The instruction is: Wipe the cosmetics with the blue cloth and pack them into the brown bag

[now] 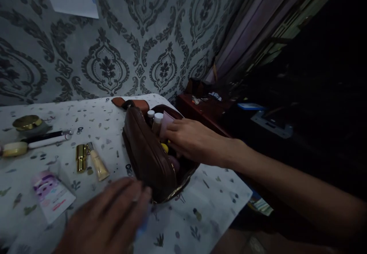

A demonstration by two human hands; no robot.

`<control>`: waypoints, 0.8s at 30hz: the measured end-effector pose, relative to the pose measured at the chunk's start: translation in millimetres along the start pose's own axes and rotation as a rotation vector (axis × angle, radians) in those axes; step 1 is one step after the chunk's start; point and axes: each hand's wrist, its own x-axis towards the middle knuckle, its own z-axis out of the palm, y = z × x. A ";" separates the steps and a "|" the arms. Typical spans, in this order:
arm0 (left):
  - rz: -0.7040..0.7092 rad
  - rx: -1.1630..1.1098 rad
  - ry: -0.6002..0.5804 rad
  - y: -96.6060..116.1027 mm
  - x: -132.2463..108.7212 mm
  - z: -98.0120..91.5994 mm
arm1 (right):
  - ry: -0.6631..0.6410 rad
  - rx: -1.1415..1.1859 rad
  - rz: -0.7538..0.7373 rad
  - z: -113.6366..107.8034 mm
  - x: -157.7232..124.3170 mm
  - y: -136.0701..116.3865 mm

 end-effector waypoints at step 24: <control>0.216 0.062 -0.029 54.8 50.8 46.6 | -0.318 -0.126 0.055 34.4 26.1 5.3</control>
